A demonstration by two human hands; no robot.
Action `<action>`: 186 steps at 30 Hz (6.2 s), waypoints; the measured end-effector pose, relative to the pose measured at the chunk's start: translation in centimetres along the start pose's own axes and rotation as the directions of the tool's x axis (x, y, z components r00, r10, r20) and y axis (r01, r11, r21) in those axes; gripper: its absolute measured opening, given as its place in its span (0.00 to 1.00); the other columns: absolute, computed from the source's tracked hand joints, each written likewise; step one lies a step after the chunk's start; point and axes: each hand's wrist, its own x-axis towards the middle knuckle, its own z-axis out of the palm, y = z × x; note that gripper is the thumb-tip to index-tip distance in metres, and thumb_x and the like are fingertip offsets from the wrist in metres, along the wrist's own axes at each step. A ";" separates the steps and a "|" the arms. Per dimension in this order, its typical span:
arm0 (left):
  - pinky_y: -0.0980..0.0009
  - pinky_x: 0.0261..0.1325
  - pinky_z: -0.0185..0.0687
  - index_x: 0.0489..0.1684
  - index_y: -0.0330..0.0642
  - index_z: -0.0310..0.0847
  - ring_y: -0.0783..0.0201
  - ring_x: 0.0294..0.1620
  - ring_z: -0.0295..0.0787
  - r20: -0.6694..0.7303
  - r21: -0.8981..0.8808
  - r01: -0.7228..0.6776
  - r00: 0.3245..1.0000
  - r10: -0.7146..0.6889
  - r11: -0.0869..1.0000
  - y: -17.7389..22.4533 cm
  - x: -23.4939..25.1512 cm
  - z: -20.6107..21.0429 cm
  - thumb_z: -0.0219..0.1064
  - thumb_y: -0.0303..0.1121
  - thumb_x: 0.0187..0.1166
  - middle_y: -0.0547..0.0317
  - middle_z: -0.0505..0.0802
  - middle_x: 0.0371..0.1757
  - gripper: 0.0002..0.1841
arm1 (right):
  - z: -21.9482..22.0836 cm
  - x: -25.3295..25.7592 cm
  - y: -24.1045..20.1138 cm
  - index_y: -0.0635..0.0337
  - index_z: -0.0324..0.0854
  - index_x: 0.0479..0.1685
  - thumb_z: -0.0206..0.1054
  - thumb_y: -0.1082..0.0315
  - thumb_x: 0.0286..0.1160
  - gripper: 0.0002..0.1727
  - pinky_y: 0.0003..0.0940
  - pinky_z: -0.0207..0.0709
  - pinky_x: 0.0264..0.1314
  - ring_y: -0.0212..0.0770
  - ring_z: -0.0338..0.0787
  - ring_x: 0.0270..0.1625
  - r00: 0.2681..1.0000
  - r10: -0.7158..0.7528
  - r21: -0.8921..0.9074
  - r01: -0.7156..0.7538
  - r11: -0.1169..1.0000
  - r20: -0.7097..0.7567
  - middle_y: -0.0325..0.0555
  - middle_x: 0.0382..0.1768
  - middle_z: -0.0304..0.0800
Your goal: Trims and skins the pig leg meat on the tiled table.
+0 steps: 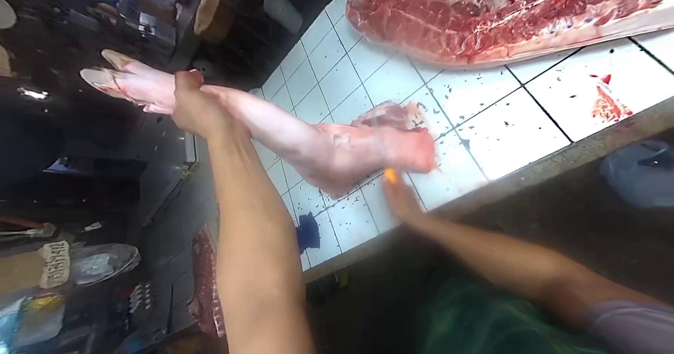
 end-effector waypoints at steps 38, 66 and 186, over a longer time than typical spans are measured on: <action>0.54 0.72 0.83 0.67 0.24 0.73 0.54 0.63 0.89 0.038 -0.374 0.235 0.971 -0.238 0.897 -11.9 -29.4 -30.2 0.54 0.28 0.87 0.43 0.90 0.61 0.18 | -13.4 -11.3 4.6 0.61 0.78 0.66 0.56 0.39 0.87 0.32 0.57 0.84 0.48 0.52 0.90 0.40 0.984 0.069 -0.531 -0.148 0.834 -0.166 0.56 0.41 0.89; 0.55 0.63 0.90 0.61 0.36 0.85 0.53 0.53 0.96 0.438 -0.209 0.814 0.573 -0.692 0.542 -9.8 -46.5 -24.7 0.68 0.40 0.84 0.46 0.97 0.52 0.17 | -15.9 -19.7 4.7 0.56 0.83 0.65 0.64 0.42 0.84 0.28 0.55 0.88 0.49 0.53 0.94 0.47 0.742 -0.090 -0.656 0.636 0.408 0.664 0.51 0.53 0.91; 0.38 0.74 0.77 0.75 0.40 0.79 0.39 0.77 0.79 0.849 0.522 -0.629 0.450 -0.278 0.575 -20.1 -24.2 -22.2 0.78 0.34 0.64 0.42 0.83 0.77 0.33 | -16.8 -8.8 4.8 0.55 0.83 0.51 0.51 0.21 0.75 0.42 0.63 0.81 0.50 0.56 0.90 0.45 0.776 0.426 -0.879 0.344 0.331 0.465 0.54 0.37 0.89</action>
